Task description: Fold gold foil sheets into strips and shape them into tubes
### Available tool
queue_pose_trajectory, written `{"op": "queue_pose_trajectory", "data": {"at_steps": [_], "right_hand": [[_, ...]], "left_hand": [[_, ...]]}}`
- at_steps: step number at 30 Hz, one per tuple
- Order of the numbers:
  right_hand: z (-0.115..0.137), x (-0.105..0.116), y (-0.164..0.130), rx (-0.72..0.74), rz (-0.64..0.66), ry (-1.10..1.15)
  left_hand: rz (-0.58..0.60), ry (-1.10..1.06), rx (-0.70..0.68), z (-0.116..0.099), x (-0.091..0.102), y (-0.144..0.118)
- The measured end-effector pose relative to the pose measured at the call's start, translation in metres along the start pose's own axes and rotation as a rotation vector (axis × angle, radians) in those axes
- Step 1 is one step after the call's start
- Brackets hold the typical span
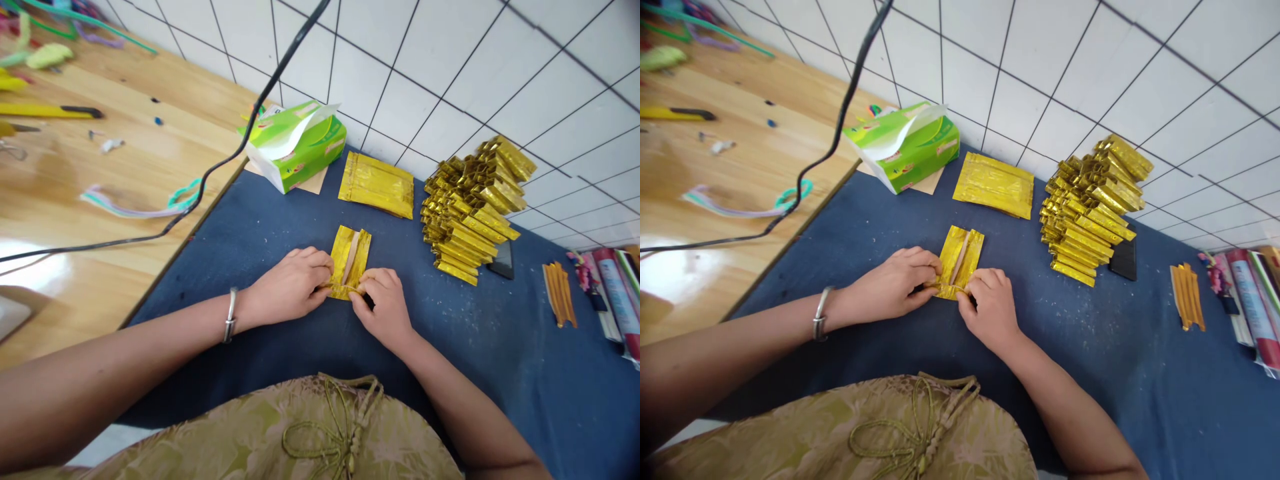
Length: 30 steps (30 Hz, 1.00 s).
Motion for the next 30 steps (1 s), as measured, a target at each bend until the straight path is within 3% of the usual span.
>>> {"op": "queue_pose_trajectory", "data": {"at_steps": [8, 19, 26, 30], "right_hand": [[-0.007, 0.001, 0.001, -0.036, -0.009, -0.002], [-0.017, 0.002, 0.006, -0.023, 0.055, 0.047], [-0.015, 0.002, 0.005, -0.012, 0.037, 0.033], [-0.009, 0.005, 0.001, 0.06, -0.006, -0.013]], "left_hand": [[0.023, 0.036, 0.06, 0.001, 0.001, -0.001], [0.07, 0.155, 0.0, -0.01, 0.001, -0.001], [0.148, 0.252, -0.229, -0.04, -0.008, -0.002], [0.162, 0.324, -0.267, -0.049, -0.012, -0.005]]}}
Point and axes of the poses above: each hand's wrist, its own y-axis towards the middle knuckle, its own x-axis out of the back of the hand, z = x × y, the point moved 8 cm from there along y, towards the middle knuckle, and after that the axes turned 12 degrees about -x, right-handed, at the moved point
